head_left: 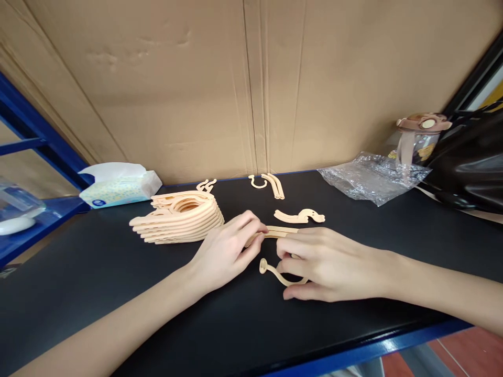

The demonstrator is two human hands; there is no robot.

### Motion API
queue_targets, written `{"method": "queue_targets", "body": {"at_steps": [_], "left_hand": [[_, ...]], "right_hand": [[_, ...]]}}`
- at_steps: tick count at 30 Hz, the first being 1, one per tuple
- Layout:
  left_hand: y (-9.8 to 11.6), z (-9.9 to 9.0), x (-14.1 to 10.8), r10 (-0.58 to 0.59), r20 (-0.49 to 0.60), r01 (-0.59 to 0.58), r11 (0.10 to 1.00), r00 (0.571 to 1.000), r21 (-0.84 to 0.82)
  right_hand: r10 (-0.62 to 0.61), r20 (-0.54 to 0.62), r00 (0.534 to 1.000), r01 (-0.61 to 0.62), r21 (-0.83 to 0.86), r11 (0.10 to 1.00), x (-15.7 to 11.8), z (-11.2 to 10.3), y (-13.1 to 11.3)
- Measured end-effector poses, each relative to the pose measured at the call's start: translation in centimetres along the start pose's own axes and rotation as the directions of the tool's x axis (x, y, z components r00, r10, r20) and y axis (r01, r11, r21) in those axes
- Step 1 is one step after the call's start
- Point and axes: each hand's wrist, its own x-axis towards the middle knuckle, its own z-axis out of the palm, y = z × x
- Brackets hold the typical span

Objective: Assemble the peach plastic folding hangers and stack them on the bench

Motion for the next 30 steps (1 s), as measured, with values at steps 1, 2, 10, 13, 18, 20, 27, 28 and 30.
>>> {"method": "queue_targets", "body": {"at_steps": [1,2,10,13,18,20,27,28,30], "left_hand": [[0.1,-0.1,-0.1,0.065,-0.004,-0.065,0.998,0.998,0.015],[0.1,-0.1,-0.1,0.132,0.001,-0.132,0.991,0.991,0.030],[1.3,-0.1,-0.4,0.408,0.092,-0.409,0.913,0.908,-0.015],[1.3,-0.3,-0.4,0.415,0.089,-0.416,0.909,0.906,-0.004],[1.1,-0.6,-0.4,0.394,0.051,-0.398,0.909,0.918,0.128],[1.1,-0.6,-0.3,0.384,0.029,-0.382,0.903,0.923,0.196],[1.0,-0.7,-0.5,0.151,-0.147,-0.147,0.988,0.977,0.040],[1.0,-0.8,-0.6,0.104,-0.155,-0.113,0.992,0.982,-0.052],[1.2,-0.8,-0.6,0.060,-0.120,-0.086,0.971,0.991,-0.222]], "right_hand": [[0.003,0.001,1.000,-0.003,-0.003,1.000,0.0,0.1,0.1],[0.007,0.009,1.000,-0.007,-0.002,1.000,-0.1,0.2,0.3],[-0.012,0.007,1.000,0.012,-0.022,1.000,-0.1,0.3,0.5],[0.012,-0.082,0.997,-0.014,-0.027,1.000,0.0,0.1,0.6],[0.046,-0.200,0.979,-0.067,-0.097,0.993,-0.1,-0.6,1.3],[0.051,-0.245,0.968,-0.085,-0.129,0.988,-0.2,-0.7,1.7],[0.182,-0.379,0.907,-0.191,0.015,0.981,-0.4,-0.7,2.2],[0.212,-0.369,0.905,-0.204,0.060,0.977,-0.4,-0.7,2.2],[0.276,-0.314,0.908,-0.217,0.209,0.953,-0.2,-0.7,2.0]]}}
